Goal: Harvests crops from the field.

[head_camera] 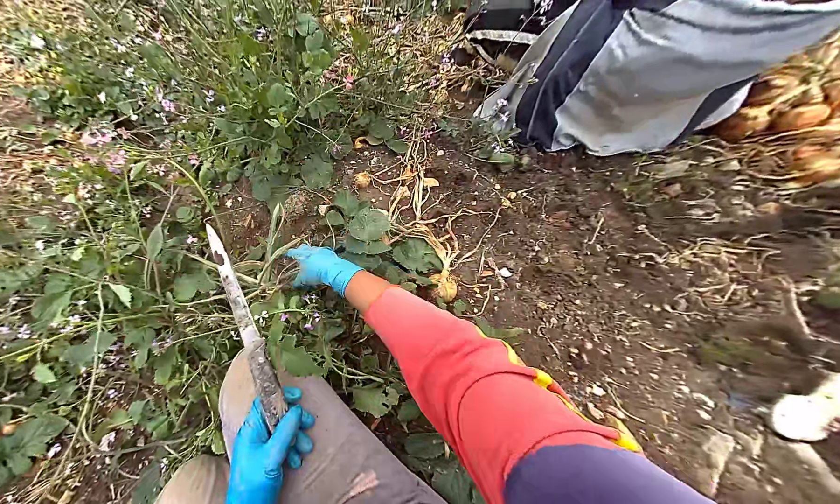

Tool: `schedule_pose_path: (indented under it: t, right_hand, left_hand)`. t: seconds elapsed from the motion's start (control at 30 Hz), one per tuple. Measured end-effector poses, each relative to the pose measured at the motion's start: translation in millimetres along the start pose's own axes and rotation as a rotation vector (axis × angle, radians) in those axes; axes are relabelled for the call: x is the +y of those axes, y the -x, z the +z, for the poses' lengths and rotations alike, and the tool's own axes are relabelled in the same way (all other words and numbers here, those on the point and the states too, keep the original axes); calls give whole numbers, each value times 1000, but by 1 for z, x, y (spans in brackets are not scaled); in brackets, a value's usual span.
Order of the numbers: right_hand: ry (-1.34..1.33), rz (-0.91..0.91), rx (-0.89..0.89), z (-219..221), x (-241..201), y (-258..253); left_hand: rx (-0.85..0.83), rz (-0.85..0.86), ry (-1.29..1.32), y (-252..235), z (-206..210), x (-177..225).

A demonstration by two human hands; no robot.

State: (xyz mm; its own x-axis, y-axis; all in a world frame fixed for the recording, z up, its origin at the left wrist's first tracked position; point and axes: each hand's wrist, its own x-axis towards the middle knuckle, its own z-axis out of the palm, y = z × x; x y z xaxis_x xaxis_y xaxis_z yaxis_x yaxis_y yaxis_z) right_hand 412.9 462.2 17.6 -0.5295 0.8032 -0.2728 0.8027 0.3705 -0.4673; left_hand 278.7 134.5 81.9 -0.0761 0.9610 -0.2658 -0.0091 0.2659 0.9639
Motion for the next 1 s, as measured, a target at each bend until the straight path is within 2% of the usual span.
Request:
schedule_pose_path:
  t: [0.07,0.13,0.23,0.37,0.5,0.63,0.7,0.8,0.9,1.0]
  right_hand:
    - [118,48,-68,41,-19,-15]
    - [126,125,-84,69,-38,-21]
    - [42,109,-49,71,-45,-21]
    - [-263,114,115,17,0,9]
    - [-586,222,160,-42,63,86]
    - [-788,346,392,-91,94,149]
    - [-693,303,447,-106,85,150]
    - [-342,144,364,-100,36,105]
    - [17,-22,216,-38,-18,35]
    - [193,25,-117,54,-53,12]
  left_hand:
    - [1,-4,-5,1,0,0]
    - [5,-17,-3,3,-4,2]
    - [-6,-41,-16,8,-14,8]
    - [-96,23,-25,1,-18,4]
    - [-110,7,-23,2,-11,4]
    - [-68,19,1,0,-7,3]
    - [-37,38,10,4,-3,0]
    - [-16,53,1,7,1,-1]
    - [-14,25,-10,14,3,2]
    - [-25,-49,-34,28,3,6]
